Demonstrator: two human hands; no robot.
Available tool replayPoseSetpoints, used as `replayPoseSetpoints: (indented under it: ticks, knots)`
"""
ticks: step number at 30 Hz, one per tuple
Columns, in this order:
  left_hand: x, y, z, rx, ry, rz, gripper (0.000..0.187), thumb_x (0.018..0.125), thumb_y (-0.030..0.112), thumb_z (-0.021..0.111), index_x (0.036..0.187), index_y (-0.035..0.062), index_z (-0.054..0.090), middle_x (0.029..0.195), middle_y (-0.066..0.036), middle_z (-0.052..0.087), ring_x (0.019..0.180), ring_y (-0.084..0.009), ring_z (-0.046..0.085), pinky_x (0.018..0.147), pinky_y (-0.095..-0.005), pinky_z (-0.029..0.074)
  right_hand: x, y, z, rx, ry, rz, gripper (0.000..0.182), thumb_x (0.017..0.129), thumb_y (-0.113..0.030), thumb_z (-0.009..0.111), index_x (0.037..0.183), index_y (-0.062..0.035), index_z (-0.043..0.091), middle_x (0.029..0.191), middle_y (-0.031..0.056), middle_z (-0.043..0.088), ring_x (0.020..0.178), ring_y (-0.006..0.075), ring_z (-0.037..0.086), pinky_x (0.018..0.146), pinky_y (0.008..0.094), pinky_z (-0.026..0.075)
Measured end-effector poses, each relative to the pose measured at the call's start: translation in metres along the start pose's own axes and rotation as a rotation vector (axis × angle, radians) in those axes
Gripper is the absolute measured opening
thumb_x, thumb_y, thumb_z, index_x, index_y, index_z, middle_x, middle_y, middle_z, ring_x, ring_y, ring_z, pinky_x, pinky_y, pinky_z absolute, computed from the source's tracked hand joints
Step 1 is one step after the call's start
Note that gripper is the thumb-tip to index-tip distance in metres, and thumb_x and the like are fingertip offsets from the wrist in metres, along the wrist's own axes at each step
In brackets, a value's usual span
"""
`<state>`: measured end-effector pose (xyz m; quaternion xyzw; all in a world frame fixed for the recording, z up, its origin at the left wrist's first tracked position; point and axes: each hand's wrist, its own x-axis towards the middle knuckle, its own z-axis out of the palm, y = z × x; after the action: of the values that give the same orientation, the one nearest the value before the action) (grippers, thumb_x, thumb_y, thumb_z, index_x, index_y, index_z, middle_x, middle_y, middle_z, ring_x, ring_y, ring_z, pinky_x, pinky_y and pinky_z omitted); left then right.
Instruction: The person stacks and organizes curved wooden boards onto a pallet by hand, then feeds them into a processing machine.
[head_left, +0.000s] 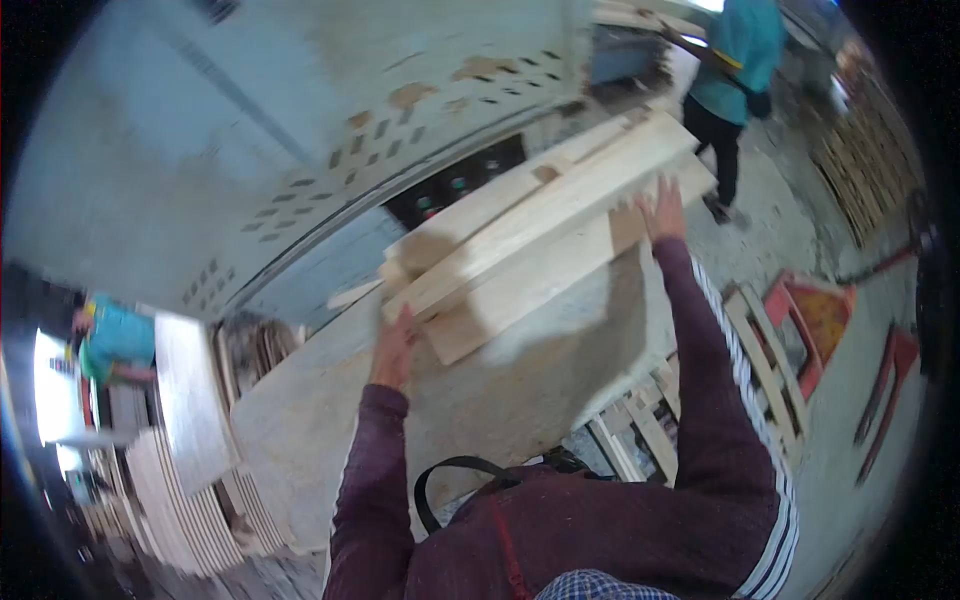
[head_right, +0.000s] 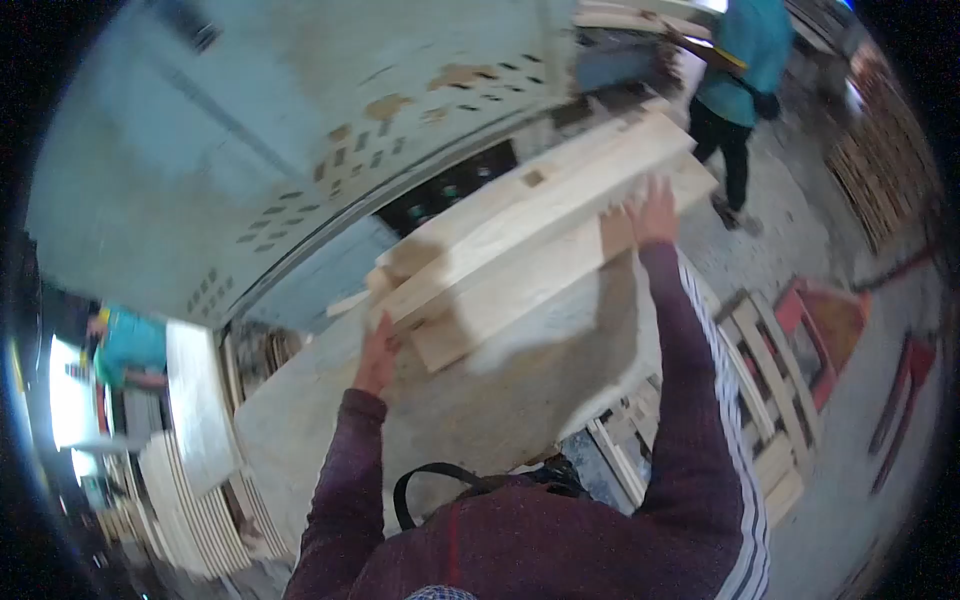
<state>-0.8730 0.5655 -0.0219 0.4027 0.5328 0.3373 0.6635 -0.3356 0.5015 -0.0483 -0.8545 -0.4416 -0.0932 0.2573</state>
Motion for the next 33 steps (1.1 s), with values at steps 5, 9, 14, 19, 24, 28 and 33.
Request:
replayPoseSetpoints:
  ticks: [5, 9, 14, 19, 24, 28, 33]
  knots:
    - [-0.035, -0.096, -0.075, 0.187, 0.225, 0.342, 0.074, 0.092, 0.045, 0.054, 0.148, 0.0088, 0.023, 0.151, -0.015, 0.023, 0.140, -0.0278, 0.022, 0.113, -0.0425, 0.019, -0.231, -0.071, -0.026, 0.075, -0.313, -0.150, 0.085, 0.077, -0.045, 0.066, 0.147, -0.0135, 0.029, 0.153, 0.0255, 0.013, 0.141, 0.0438, 0.011, 0.110, 0.0587, 0.013]
    - [-0.132, -0.122, -0.166, 0.938, 0.573, 0.631, 0.074, 0.090, 0.035, 0.060, 0.144, -0.0014, 0.025, 0.145, -0.026, 0.031, 0.138, -0.0373, 0.025, 0.113, -0.0443, 0.020, -0.352, -0.129, -0.065, -0.006, -0.654, -0.189, 0.096, 0.072, -0.053, 0.070, 0.150, -0.0234, 0.022, 0.156, 0.0183, 0.002, 0.143, 0.0417, -0.001, 0.104, 0.0701, 0.004]
    - [-0.259, -0.185, -0.300, 1.041, 1.026, 0.311, 0.064, 0.086, 0.032, 0.062, 0.138, 0.0040, 0.038, 0.142, -0.021, 0.037, 0.135, -0.0380, 0.029, 0.112, -0.0465, 0.022, -0.408, -0.201, -0.097, -0.128, -0.886, -0.309, 0.113, 0.062, -0.062, 0.073, 0.151, -0.0273, 0.012, 0.157, 0.0157, -0.008, 0.142, 0.0420, -0.010, 0.098, 0.0768, 0.003]
    - [-0.279, -0.199, -0.319, 1.237, 1.226, 0.204, 0.055, 0.084, 0.040, 0.058, 0.132, 0.0145, 0.048, 0.144, -0.009, 0.039, 0.136, -0.0307, 0.031, 0.110, -0.0522, 0.022, -0.397, -0.199, -0.083, -0.194, -0.926, -0.244, 0.124, 0.052, -0.070, 0.074, 0.151, -0.0326, 0.009, 0.157, 0.0121, -0.012, 0.142, 0.0401, -0.015, 0.096, 0.0776, 0.001]
    - [-0.287, -0.178, -0.300, 1.139, 1.235, 0.218, 0.050, 0.084, 0.037, 0.057, 0.129, 0.0166, 0.049, 0.143, -0.009, 0.039, 0.134, -0.0315, 0.033, 0.109, -0.0520, 0.023, -0.393, -0.182, -0.076, -0.234, -0.921, -0.216, 0.129, 0.048, -0.070, 0.077, 0.150, -0.0366, 0.005, 0.158, 0.0058, -0.013, 0.142, 0.0388, -0.015, 0.096, 0.0781, 0.003]
    - [-0.290, -0.174, -0.298, 1.150, 1.233, 0.230, 0.049, 0.085, 0.035, 0.057, 0.130, 0.0174, 0.047, 0.142, -0.007, 0.038, 0.135, -0.0309, 0.031, 0.109, -0.0507, 0.024, -0.378, -0.175, -0.062, -0.232, -0.928, -0.198, 0.132, 0.045, -0.068, 0.079, 0.149, -0.0398, 0.004, 0.158, 0.0045, -0.014, 0.142, 0.0417, -0.013, 0.094, 0.0796, 0.007]
    - [-0.292, -0.171, -0.297, 1.131, 1.221, 0.210, 0.051, 0.087, 0.037, 0.056, 0.133, 0.0179, 0.045, 0.144, -0.007, 0.036, 0.136, -0.0305, 0.028, 0.111, -0.0509, 0.022, -0.370, -0.163, -0.052, -0.166, -0.893, -0.198, 0.135, 0.041, -0.065, 0.082, 0.148, -0.0424, 0.004, 0.158, 0.0046, -0.013, 0.141, 0.0455, -0.011, 0.092, 0.0811, 0.009]
